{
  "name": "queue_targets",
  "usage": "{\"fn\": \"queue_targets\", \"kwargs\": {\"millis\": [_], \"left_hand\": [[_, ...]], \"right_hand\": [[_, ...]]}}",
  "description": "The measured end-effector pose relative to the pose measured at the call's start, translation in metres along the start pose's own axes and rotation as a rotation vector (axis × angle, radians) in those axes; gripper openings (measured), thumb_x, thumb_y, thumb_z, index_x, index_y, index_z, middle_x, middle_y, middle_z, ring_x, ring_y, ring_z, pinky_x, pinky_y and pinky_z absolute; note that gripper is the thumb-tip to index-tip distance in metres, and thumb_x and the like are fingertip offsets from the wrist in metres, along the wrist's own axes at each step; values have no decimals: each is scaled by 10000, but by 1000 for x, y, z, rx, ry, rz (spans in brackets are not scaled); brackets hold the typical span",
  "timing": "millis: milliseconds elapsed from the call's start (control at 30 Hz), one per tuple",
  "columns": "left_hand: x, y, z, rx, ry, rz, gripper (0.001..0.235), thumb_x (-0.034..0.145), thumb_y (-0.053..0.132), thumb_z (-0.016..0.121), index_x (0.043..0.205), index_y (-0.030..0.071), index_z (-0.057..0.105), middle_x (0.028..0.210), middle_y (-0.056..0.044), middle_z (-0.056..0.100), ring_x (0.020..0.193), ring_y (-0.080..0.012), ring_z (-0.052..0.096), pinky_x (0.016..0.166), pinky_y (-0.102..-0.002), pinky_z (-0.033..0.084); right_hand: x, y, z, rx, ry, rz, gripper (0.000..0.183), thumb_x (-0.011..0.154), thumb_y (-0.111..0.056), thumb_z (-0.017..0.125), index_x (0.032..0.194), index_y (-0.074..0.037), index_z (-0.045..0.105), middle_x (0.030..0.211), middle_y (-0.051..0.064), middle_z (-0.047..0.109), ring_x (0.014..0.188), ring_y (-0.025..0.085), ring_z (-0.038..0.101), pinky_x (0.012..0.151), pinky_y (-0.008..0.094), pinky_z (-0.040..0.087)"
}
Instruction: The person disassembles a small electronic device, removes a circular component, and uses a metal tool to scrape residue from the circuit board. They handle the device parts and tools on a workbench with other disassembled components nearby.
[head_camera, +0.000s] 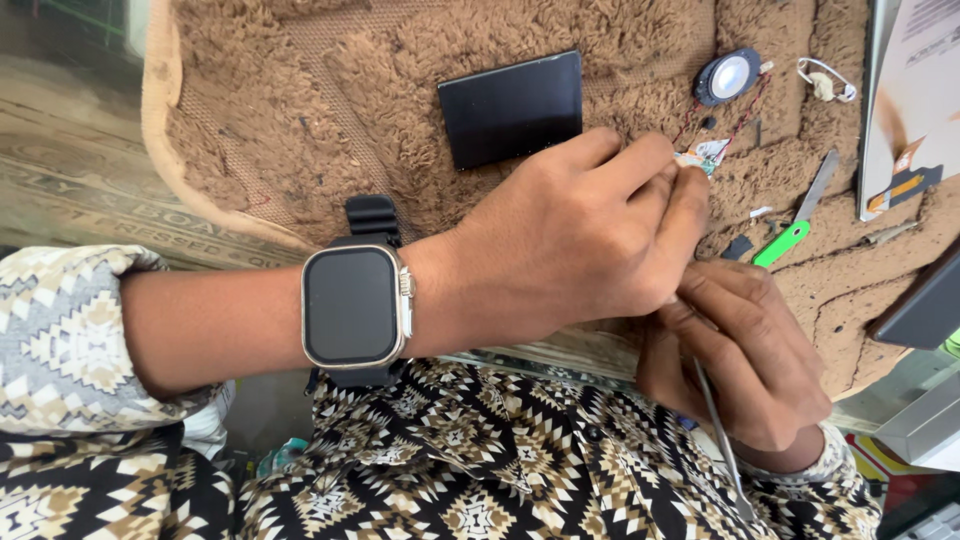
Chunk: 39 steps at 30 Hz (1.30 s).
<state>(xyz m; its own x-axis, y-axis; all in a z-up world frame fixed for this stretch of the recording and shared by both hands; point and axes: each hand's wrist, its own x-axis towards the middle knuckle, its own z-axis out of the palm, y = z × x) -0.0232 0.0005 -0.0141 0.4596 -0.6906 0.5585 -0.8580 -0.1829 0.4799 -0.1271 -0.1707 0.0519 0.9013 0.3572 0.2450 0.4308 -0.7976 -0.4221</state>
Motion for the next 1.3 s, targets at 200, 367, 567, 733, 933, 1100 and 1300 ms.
{"fn": "queue_targets", "kwargs": {"millis": [200,367,567,733,933,1100,1300], "left_hand": [[2,0,-3,-11,-14,-3,363,899,96,700,1161,-156,685,941,-159,726,1002,-230,643,803,-309,524],[3,-1,-7,-24,-55,10,407,872,108,691,1184,-153,670,989,-176,729,1030,-253,650,830,-319,529],[10,-2,-16,-76,-121,30,450,919,168,687,1216,-168,650,1038,-203,730,984,-264,648,812,-341,526],[12,0,-20,-87,-195,10,496,916,233,688,1253,-127,638,1106,-172,741,1011,-243,656,820,-344,530],[16,4,-12,-65,-192,-18,947,912,591,665,1597,29,335,1194,-128,716,927,-233,668,796,-367,541],[25,15,1,-29,-155,-38,1084,872,669,748,1574,75,173,1321,-227,638,821,-270,630,652,-380,491],[24,11,-5,-97,-191,-90,942,976,296,762,1632,28,141,1376,-201,617,927,-264,596,773,-392,511]], "right_hand": [[-5,1,0,21,10,8,193,684,239,704,856,165,653,850,280,660,774,394,717,684,456,613],[-6,4,-5,43,-43,-35,229,692,234,708,905,162,667,901,267,662,817,390,715,737,462,618],[-10,2,-6,34,31,42,231,741,203,719,954,120,691,980,237,688,894,386,737,809,457,615],[-11,11,-6,99,84,70,179,771,182,722,933,120,677,995,235,703,897,363,750,792,437,629],[-23,39,-22,129,350,151,134,834,184,663,929,92,646,965,236,701,892,292,744,755,368,647],[-27,67,-35,-1,473,177,133,931,151,712,1032,112,635,1015,254,710,944,287,745,762,328,617],[-25,61,-33,6,420,240,93,944,141,731,986,114,652,1015,254,712,895,288,730,753,309,587]]}}
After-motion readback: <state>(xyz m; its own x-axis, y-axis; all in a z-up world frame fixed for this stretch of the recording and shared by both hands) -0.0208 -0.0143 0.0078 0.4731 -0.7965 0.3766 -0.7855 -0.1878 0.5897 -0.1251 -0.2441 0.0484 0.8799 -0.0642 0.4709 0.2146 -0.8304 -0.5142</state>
